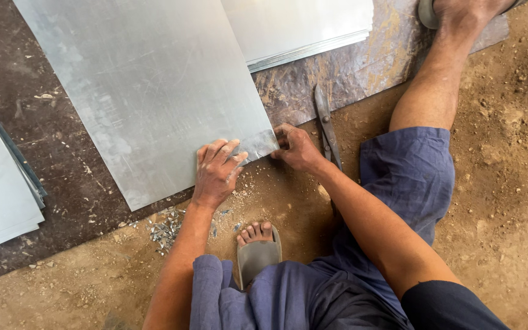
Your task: The person sits on the ground and cuts small rectangular pieces from large galvanized metal sheets using hand snips, rotating the sheet between cuts and setting cut pieces aside while offcuts accumulate on the ground.
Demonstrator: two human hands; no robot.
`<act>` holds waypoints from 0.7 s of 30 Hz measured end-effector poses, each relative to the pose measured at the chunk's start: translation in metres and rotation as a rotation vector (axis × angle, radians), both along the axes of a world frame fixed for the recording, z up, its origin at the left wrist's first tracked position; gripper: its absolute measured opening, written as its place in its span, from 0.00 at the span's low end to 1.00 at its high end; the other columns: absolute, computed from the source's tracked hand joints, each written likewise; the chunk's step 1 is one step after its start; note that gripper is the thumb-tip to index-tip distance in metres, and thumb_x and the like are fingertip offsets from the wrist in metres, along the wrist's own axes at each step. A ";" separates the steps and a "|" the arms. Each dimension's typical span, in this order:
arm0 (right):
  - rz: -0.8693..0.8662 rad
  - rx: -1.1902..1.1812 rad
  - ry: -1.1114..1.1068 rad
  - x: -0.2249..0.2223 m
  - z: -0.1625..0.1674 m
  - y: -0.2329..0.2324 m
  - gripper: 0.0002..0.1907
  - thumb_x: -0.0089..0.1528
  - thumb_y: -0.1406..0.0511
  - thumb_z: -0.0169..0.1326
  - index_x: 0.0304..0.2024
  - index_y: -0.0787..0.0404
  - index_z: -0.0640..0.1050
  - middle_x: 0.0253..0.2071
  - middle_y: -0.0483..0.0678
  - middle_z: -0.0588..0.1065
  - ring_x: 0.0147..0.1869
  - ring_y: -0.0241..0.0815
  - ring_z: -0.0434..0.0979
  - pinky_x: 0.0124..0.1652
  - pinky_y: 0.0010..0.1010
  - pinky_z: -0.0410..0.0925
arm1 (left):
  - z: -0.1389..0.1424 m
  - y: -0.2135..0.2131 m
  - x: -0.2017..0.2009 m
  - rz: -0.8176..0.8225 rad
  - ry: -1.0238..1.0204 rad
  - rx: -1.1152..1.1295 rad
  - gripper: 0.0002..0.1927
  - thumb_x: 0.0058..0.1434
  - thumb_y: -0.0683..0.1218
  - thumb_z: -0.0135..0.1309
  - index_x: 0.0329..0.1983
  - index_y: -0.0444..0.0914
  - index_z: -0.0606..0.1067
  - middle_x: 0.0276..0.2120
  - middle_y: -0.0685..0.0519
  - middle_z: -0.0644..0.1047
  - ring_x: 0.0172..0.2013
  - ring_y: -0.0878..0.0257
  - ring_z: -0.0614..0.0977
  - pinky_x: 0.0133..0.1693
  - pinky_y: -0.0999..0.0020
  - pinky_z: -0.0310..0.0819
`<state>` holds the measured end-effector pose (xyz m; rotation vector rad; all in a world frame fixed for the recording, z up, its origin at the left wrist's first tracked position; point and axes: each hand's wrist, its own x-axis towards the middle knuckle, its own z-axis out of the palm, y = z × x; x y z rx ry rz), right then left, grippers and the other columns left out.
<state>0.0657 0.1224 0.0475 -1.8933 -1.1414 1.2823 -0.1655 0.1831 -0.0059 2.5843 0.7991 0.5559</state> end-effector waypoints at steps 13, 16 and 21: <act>-0.009 0.021 -0.024 -0.002 -0.004 0.006 0.20 0.55 0.73 0.65 0.49 0.62 0.76 0.50 0.47 0.80 0.54 0.41 0.81 0.53 0.33 0.76 | -0.009 0.005 -0.001 0.006 -0.001 0.026 0.16 0.53 0.46 0.69 0.46 0.51 0.83 0.59 0.60 0.76 0.60 0.60 0.71 0.64 0.57 0.61; -0.014 -0.007 -0.028 -0.001 -0.004 0.005 0.19 0.55 0.73 0.65 0.49 0.62 0.77 0.49 0.47 0.80 0.54 0.40 0.81 0.53 0.33 0.75 | -0.007 0.004 -0.001 0.008 0.004 0.021 0.16 0.53 0.46 0.69 0.45 0.52 0.83 0.59 0.60 0.76 0.60 0.60 0.71 0.64 0.57 0.61; 0.005 0.009 -0.013 -0.003 -0.004 0.005 0.18 0.56 0.73 0.64 0.48 0.61 0.77 0.48 0.47 0.81 0.52 0.40 0.82 0.53 0.33 0.75 | -0.001 0.007 -0.003 -0.005 0.015 0.002 0.17 0.53 0.45 0.69 0.47 0.50 0.83 0.59 0.60 0.77 0.60 0.60 0.72 0.62 0.57 0.62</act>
